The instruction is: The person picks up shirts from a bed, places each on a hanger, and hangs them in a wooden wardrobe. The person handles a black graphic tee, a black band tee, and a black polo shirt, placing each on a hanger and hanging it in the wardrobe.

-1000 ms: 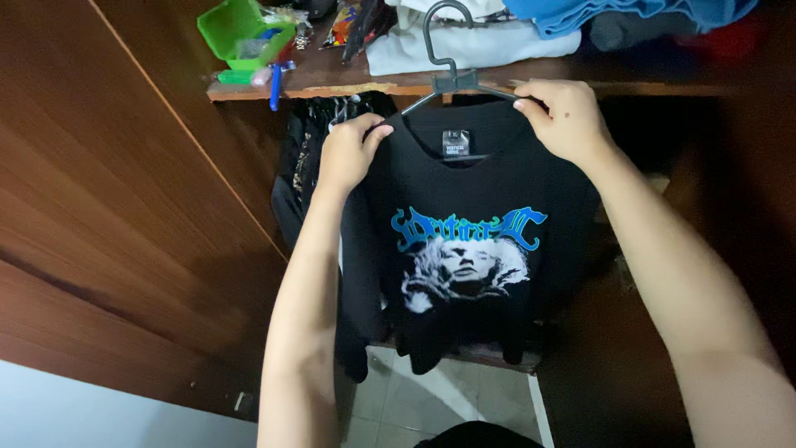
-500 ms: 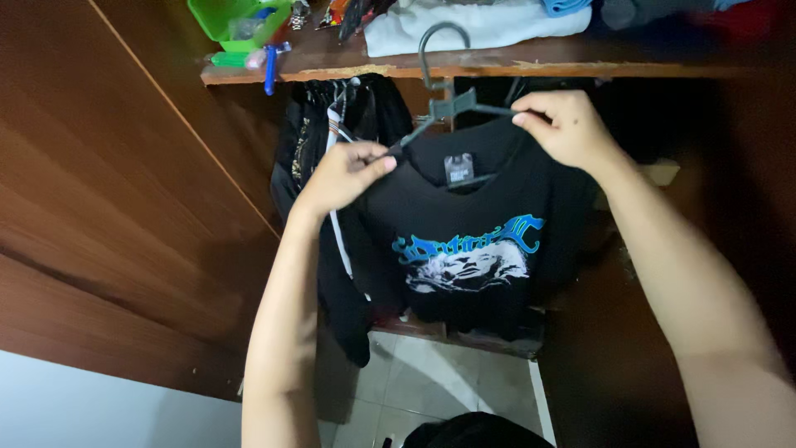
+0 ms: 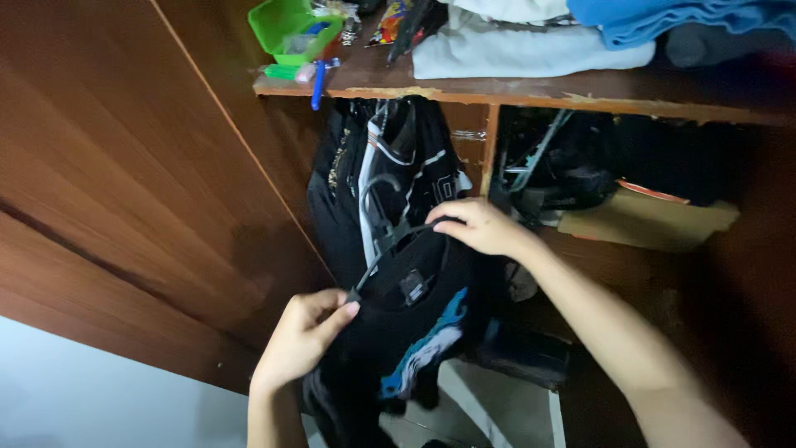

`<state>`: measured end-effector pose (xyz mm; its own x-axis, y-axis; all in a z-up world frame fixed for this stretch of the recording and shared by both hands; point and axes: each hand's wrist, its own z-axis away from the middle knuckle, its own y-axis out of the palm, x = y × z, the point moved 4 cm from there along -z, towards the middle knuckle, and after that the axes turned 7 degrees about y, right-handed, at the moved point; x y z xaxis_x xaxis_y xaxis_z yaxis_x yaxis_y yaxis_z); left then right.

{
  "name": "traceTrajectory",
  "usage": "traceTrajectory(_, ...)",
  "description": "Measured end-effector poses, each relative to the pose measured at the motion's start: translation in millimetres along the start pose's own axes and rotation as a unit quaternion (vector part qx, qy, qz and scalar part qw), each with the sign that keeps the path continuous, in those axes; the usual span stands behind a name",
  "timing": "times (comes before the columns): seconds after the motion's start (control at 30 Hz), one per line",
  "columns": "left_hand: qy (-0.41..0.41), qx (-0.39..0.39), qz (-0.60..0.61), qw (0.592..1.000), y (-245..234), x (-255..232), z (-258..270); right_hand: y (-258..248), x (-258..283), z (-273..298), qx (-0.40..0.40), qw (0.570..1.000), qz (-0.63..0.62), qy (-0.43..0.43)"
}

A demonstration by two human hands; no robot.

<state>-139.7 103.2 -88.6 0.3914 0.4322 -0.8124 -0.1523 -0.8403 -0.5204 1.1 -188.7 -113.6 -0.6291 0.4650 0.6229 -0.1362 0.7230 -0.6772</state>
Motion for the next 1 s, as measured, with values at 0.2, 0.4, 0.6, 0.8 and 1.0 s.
traceTrajectory(0.2,-0.030,-0.059,-0.048,0.997,-1.5,22.7,-9.2,46.6,-22.8,-41.3,-0.084,0.992,0.054,-0.072)
traceTrajectory(0.4,-0.006,-0.120,0.078,0.990,59.2,56.7,-78.1,33.8,-53.9,-52.6,-0.262,0.961,0.083,-0.026)
traceTrajectory(0.6,0.023,-0.130,0.189,0.973,92.3,71.4,-110.7,20.2,-65.0,-58.3,-0.400,0.911,0.093,0.031)
traceTrajectory(0.8,0.088,-0.209,0.056,0.972,70.5,105.7,-169.1,41.2,-121.0,-108.7,-0.397,0.895,0.006,0.203)
traceTrajectory(1.0,0.137,-0.233,-0.059,0.961,75.1,148.7,-242.7,94.4,-187.9,-163.3,-0.369,0.896,-0.151,0.194)
